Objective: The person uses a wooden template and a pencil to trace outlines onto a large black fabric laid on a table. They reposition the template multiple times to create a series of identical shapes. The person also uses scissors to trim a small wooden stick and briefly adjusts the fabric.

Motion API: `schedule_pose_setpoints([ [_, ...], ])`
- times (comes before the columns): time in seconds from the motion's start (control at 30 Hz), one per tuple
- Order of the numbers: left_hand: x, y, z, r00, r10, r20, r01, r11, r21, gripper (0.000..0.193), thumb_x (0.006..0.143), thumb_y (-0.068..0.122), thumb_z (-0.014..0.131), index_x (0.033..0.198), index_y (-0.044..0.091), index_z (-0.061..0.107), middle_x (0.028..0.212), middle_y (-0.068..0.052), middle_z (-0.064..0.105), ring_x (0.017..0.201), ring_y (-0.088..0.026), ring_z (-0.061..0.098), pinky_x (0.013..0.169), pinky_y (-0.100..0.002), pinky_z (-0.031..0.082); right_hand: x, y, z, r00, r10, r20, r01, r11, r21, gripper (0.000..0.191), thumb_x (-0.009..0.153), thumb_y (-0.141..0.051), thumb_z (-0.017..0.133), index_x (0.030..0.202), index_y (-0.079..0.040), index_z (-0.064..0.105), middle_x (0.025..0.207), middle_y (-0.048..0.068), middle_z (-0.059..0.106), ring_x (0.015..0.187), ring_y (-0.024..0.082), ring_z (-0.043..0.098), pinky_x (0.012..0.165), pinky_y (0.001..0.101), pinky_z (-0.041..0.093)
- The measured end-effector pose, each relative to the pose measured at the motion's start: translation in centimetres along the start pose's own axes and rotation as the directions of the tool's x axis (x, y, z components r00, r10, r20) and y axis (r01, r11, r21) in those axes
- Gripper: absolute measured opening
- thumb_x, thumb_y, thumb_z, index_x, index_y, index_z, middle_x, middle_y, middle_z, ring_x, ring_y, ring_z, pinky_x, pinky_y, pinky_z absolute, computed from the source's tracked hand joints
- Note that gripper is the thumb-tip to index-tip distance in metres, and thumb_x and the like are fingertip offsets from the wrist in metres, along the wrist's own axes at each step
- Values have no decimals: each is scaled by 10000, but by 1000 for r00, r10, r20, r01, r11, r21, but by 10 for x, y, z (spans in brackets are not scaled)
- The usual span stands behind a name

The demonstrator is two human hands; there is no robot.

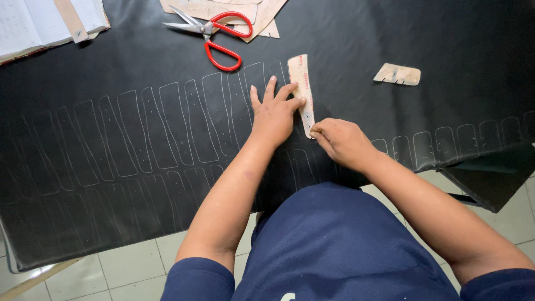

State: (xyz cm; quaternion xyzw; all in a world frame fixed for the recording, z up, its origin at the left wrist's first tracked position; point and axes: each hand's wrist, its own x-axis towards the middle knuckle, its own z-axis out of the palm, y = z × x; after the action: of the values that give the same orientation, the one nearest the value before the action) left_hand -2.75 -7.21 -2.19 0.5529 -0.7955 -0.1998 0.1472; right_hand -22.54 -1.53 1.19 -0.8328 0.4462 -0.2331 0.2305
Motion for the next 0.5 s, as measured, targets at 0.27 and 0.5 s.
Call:
schedule_pose_setpoints([
  [0.27, 2, -1, -1, 999, -17, 30, 17, 1000, -3, 362, 899, 104, 593, 1137, 312, 769, 1477, 58, 520, 1498, -358, 296, 1176, -724, 40, 10, 1, 4, 1000, -14, 6, 14, 1000, -12, 97, 956, -134, 690, 969, -39, 671, 892, 124, 691, 802, 328, 682, 721, 417, 541],
  [0.5, 1, -3, 1, 1000, -9, 27, 9, 1000, 6, 409, 883, 59, 588, 1154, 307, 769, 1476, 59, 522, 1498, -350, 303, 1164, -743, 63, 25, 7, 3, 997, -2, -80, 3, 1000, 18, 103, 981, -140, 694, 1012, -42, 682, 908, 127, 683, 804, 324, 675, 714, 409, 535],
])
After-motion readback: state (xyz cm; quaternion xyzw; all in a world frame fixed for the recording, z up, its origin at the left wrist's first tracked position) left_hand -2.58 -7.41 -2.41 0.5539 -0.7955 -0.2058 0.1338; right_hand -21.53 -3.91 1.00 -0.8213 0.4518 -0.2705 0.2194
